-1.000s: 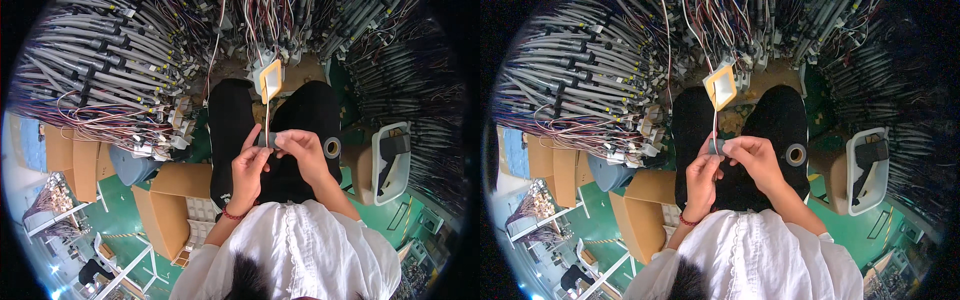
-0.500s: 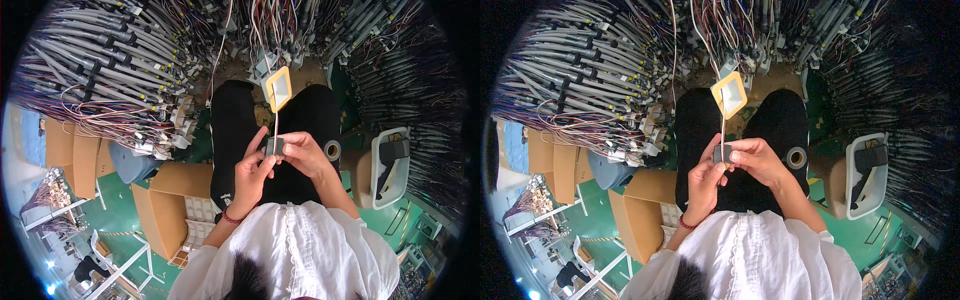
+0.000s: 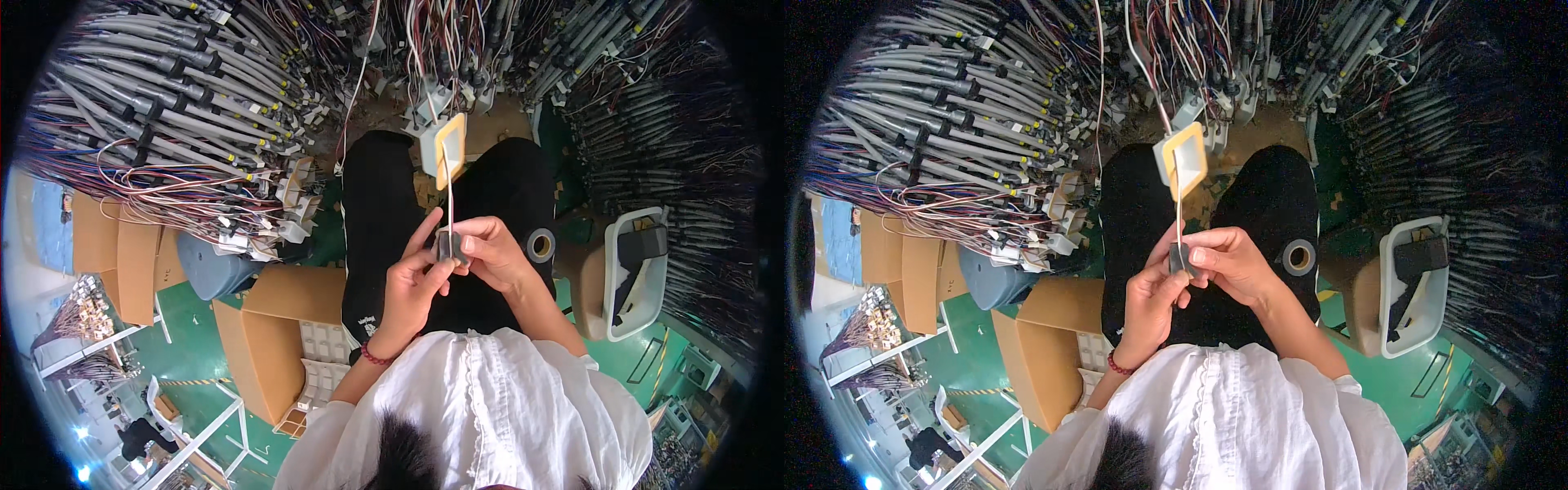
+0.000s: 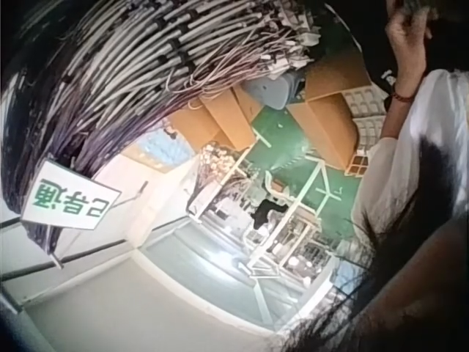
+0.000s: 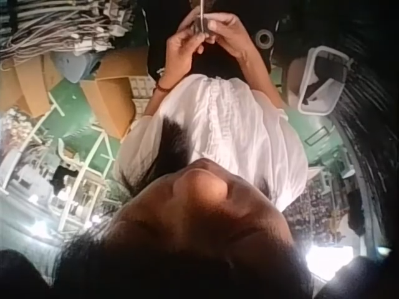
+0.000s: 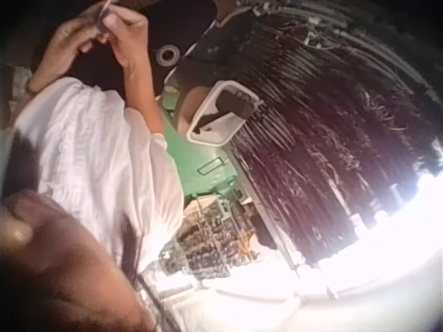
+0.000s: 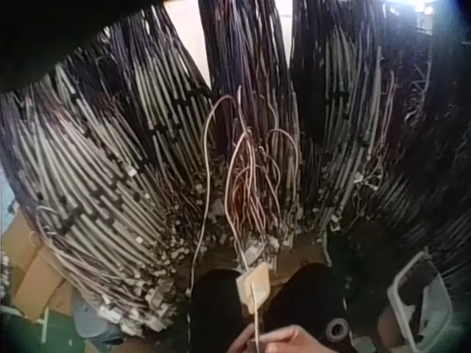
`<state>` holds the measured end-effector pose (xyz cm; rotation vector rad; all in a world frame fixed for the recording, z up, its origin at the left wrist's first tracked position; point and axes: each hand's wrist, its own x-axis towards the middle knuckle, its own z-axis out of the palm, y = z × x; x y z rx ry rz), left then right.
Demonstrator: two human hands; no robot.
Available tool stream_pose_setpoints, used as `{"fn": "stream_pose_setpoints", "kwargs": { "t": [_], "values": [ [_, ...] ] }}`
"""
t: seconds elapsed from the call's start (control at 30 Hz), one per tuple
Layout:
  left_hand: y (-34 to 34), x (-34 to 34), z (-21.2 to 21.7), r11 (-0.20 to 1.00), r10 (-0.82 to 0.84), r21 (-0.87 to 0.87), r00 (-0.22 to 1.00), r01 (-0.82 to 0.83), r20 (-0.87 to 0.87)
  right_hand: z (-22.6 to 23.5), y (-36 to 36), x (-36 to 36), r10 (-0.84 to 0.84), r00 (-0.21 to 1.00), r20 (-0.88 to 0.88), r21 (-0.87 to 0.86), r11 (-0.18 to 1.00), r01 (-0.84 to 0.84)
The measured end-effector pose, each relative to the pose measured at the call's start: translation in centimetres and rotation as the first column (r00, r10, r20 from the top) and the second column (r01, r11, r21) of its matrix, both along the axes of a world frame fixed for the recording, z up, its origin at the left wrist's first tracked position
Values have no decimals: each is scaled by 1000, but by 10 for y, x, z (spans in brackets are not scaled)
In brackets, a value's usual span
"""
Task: Assembling components onto a wiring harness and securing them with tape.
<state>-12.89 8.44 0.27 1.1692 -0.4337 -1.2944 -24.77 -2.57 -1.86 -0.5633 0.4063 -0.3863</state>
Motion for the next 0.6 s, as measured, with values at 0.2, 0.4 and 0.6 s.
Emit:
{"fn": "stream_pose_setpoints", "kwargs": {
  "t": [0.2,0.4,0.6],
  "values": [
    [-4,-8,4,995,76,-82,939,-51,335,0,14,4,-157,983,-95,-25,987,156],
    [-2,-9,4,994,85,-99,897,-46,433,5,18,8,-217,970,-110,-87,974,208],
    [-9,61,9,943,-309,121,675,311,671,9,20,7,-158,987,-39,-47,987,156]
  ]
}}
